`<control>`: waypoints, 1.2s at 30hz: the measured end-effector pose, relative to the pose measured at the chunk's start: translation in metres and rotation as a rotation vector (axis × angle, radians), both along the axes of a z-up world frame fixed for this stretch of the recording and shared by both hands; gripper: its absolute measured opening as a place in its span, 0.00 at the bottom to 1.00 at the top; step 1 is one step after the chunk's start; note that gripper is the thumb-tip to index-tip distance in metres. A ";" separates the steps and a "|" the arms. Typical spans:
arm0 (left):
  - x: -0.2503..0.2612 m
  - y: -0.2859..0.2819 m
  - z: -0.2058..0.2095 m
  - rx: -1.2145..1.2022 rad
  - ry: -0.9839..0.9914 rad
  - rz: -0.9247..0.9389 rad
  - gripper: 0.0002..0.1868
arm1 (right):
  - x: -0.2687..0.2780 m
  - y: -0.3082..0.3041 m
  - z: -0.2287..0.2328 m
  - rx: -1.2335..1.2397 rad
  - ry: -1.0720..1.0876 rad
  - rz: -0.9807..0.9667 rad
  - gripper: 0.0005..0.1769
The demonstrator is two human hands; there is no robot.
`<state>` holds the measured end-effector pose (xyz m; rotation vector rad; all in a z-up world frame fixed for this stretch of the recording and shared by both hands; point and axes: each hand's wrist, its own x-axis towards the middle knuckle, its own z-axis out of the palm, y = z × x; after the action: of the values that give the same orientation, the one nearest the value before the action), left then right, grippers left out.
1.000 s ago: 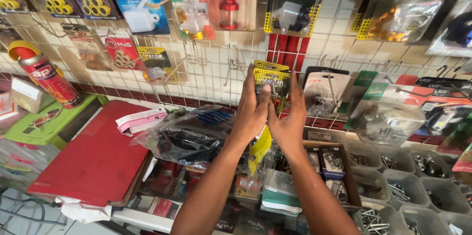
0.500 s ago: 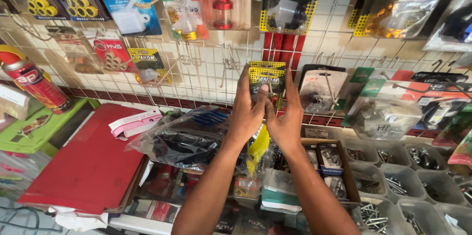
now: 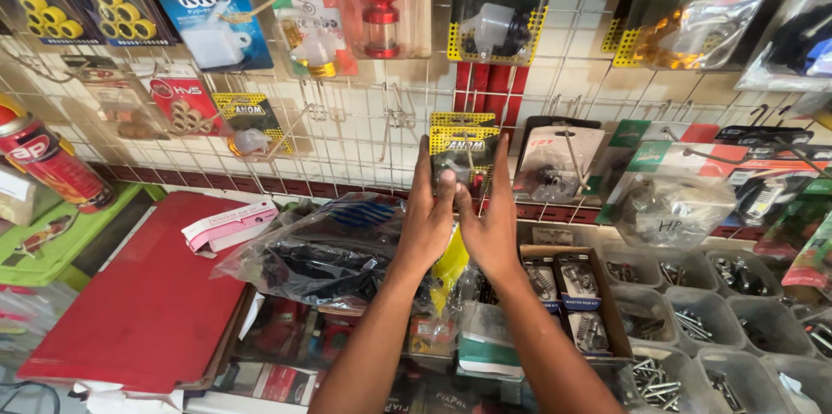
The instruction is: The person picks up several packaged motorcycle light components from a counter and places them onto a wall-mounted display rack, handling each item one at a time and positioning them on the metal hooks.
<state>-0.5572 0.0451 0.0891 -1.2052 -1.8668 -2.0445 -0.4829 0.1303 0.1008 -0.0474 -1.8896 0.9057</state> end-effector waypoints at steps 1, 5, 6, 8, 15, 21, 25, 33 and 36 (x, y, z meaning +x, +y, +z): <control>0.000 0.000 -0.001 0.008 0.008 -0.007 0.48 | -0.001 -0.002 -0.002 -0.010 0.000 -0.001 0.51; -0.003 0.000 0.000 0.040 -0.008 -0.046 0.48 | -0.003 -0.004 -0.007 -0.026 -0.003 -0.013 0.49; -0.002 -0.001 0.000 0.047 -0.025 -0.060 0.48 | -0.003 -0.005 -0.008 -0.025 -0.006 -0.019 0.49; 0.002 -0.002 -0.001 0.043 0.039 0.008 0.47 | 0.001 -0.004 -0.009 0.006 -0.035 -0.051 0.51; 0.014 -0.008 0.008 0.033 0.119 0.095 0.54 | 0.046 -0.007 -0.012 0.102 -0.115 -0.146 0.49; 0.038 -0.004 0.008 0.003 0.388 0.367 0.57 | 0.086 0.016 -0.013 0.394 0.089 -0.558 0.29; 0.044 0.011 0.003 -0.038 0.425 0.430 0.56 | 0.077 0.043 -0.012 0.524 0.030 -0.565 0.33; 0.042 0.020 -0.004 -0.036 0.418 0.465 0.49 | 0.065 0.059 -0.018 0.522 -0.025 -0.578 0.36; 0.042 0.019 -0.004 -0.054 0.421 0.474 0.49 | 0.069 0.060 -0.017 0.521 -0.047 -0.565 0.35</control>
<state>-0.5151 0.0639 0.0850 -0.9827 -1.7877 -1.3811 -0.4139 0.1902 0.0842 -0.2723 -1.9508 0.0243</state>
